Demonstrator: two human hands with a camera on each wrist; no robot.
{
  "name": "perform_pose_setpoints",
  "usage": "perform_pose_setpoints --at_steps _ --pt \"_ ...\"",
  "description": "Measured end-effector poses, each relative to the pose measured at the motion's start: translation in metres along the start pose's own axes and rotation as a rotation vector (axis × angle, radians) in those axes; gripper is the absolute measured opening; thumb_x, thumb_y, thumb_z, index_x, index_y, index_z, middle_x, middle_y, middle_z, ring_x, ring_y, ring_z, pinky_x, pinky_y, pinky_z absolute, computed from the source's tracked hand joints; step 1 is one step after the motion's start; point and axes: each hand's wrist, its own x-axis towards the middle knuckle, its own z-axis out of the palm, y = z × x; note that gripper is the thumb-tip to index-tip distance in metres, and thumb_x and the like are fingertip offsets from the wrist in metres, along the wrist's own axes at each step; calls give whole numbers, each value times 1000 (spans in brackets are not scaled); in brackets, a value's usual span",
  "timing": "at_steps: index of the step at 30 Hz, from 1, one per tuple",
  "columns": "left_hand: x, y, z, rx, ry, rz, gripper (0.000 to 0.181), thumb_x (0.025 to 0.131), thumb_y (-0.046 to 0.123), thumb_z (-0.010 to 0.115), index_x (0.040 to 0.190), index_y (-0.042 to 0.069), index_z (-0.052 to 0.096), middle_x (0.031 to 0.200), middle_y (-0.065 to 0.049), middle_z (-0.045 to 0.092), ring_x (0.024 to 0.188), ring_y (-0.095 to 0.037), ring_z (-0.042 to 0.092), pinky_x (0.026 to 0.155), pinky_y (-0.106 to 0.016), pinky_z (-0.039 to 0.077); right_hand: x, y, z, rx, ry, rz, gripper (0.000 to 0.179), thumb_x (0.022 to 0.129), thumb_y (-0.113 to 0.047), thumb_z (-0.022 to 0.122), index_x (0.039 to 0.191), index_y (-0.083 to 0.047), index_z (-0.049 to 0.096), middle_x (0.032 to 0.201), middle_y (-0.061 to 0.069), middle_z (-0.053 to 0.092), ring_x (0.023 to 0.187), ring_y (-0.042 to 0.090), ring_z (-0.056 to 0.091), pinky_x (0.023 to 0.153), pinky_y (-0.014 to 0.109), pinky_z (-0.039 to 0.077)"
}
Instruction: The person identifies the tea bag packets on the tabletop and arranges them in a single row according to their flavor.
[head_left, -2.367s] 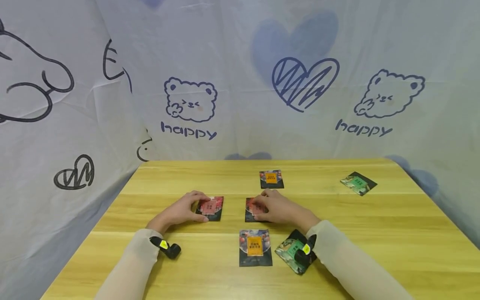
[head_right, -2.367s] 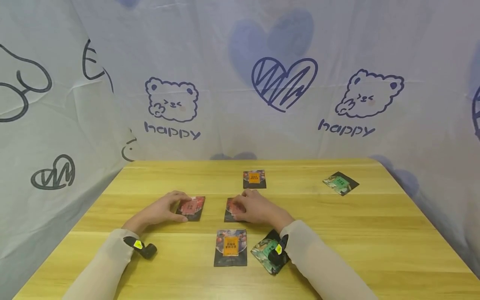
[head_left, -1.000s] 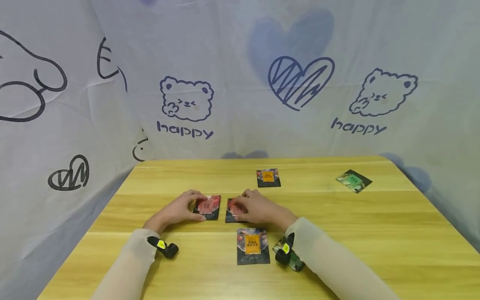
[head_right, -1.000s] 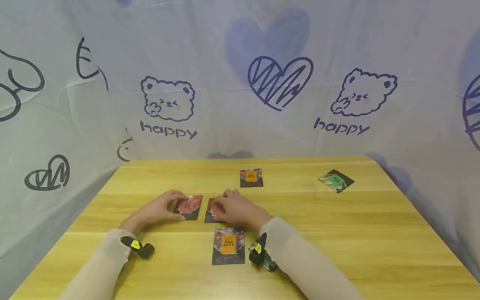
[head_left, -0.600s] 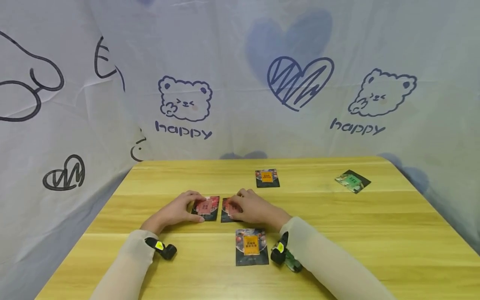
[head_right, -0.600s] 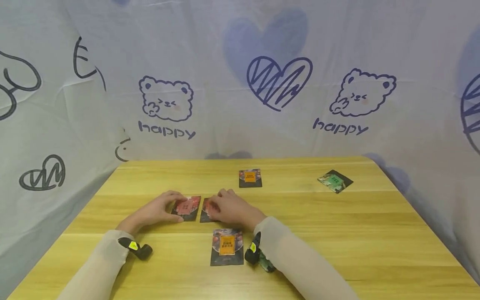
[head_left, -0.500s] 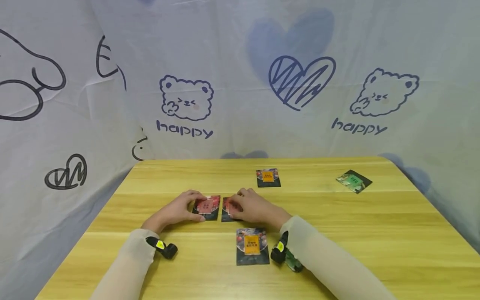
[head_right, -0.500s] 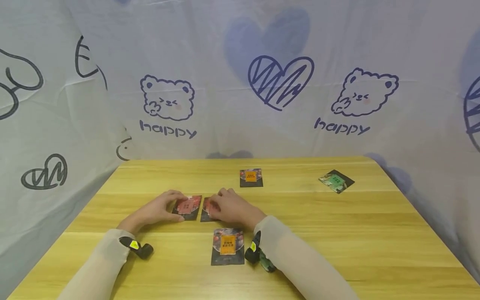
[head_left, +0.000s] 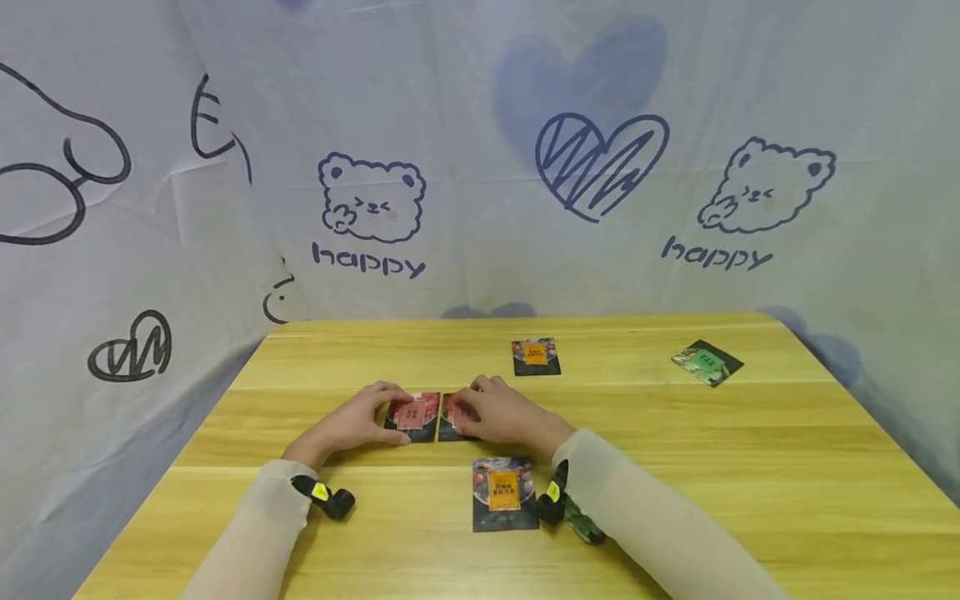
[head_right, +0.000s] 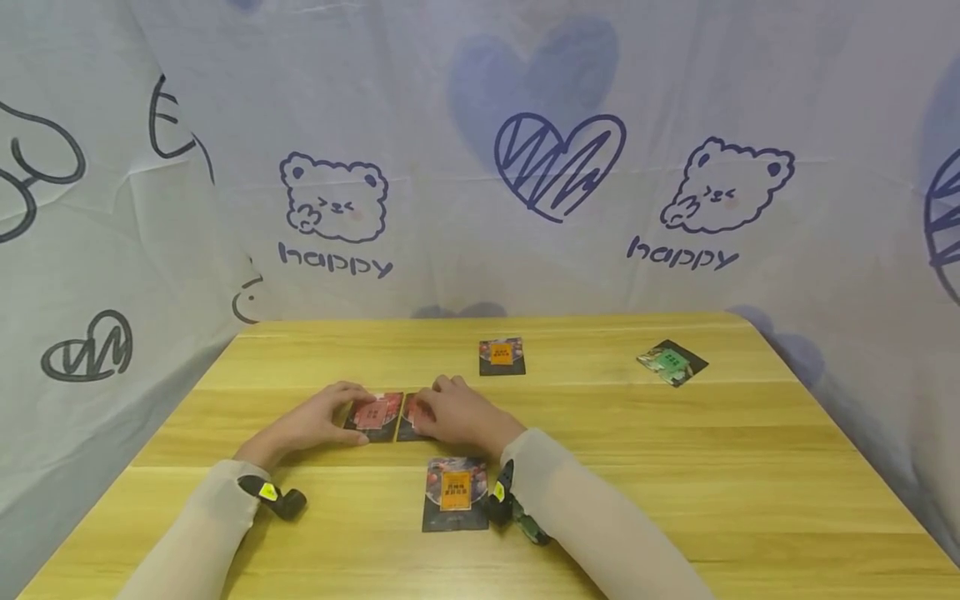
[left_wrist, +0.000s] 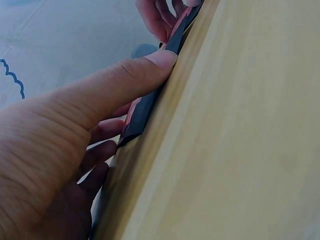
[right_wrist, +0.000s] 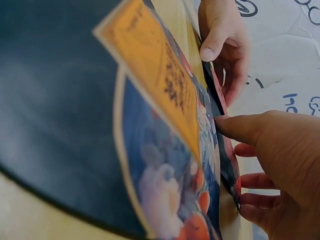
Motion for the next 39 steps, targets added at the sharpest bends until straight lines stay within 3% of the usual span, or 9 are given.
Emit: perform_pose_setpoints --at_steps 20,34,39 --pt "-3 0 -1 -10 2 -4 72 75 46 83 135 17 58 147 -16 39 136 -40 33 109 -60 28 4 -2 3 -18 -17 -4 47 101 -46 49 142 -25 51 133 4 50 115 21 48 96 39 46" --pt "1 0 1 18 0 11 73 75 48 83 136 18 57 145 -15 40 135 -38 34 109 -59 29 0 -6 -2 -77 -2 -18 49 100 -46 53 142 -21 51 125 5 52 102 20 47 83 35 46" --pt "1 -2 0 16 6 7 72 74 49 83 135 18 58 144 -15 41 134 -39 35 108 -60 29 1 -7 -1 -80 4 -8 48 100 -46 52 142 -22 52 126 5 52 105 21 47 87 36 46"
